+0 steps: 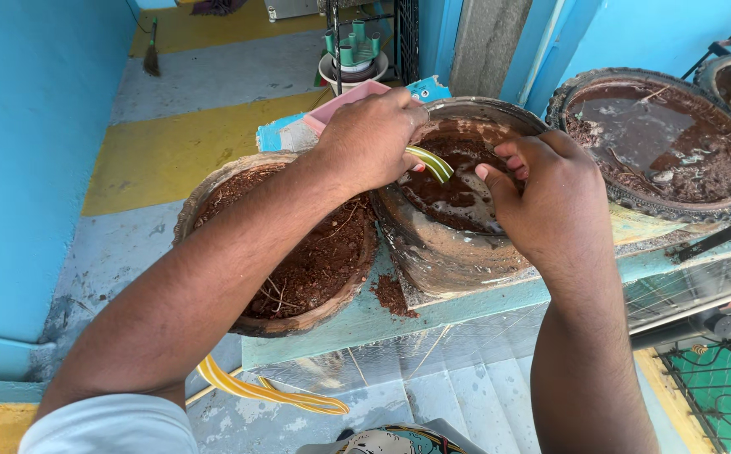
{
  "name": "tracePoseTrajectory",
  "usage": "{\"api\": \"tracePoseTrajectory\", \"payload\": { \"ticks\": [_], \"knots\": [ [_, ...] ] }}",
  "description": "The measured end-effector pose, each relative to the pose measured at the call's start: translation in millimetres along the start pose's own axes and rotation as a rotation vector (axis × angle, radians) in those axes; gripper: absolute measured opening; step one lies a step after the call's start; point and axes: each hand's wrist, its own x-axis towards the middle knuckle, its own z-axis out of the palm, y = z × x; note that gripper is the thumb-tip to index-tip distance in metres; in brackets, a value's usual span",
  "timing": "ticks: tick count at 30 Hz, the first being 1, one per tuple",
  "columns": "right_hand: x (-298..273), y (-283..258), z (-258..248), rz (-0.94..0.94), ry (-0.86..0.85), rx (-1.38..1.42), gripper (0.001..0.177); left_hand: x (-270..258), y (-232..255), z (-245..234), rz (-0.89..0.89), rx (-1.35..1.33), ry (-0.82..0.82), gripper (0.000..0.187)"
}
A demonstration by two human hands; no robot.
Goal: The person cleans debris and moss from inside several clay plant pots using a yellow hose and their hands.
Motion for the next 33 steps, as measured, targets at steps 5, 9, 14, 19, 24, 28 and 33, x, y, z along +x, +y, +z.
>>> {"api": "tracePoseTrajectory", "payload": {
  "ticks": [5,9,14,19,24,28,33],
  "knots": [
    [-1,-9,-1,-0.021,-0.007,0.003,0.030,-5,-4,-8,-0.049,-0.069,-0.074,0.041],
    [-2,-15,0,-0.015,-0.016,0.027,0.030,-2,-8,2,-0.009,-0.096,0.012,0.036],
    [-7,-26,2,-0.043,-0.018,0.025,0.028,-5,-17,8,-0.065,-0.147,-0.027,0.030],
    [-16,-44,3,-0.094,-0.002,0.031,0.022,-7,-28,-2,0.013,-0.171,0.104,0.022],
    [-20,-59,7,-0.105,-0.018,0.180,0.022,-37,-29,-30,-0.045,-0.219,0.216,0.019],
    [-22,-71,10,-0.154,-0.015,0.243,0.018,-89,-40,-44,-0.165,-0.093,0.218,0.020],
    [-21,-89,25,-0.229,-0.061,0.293,0.020,-147,-51,-25,-0.243,-0.036,0.220,0.018]
  ]
}}
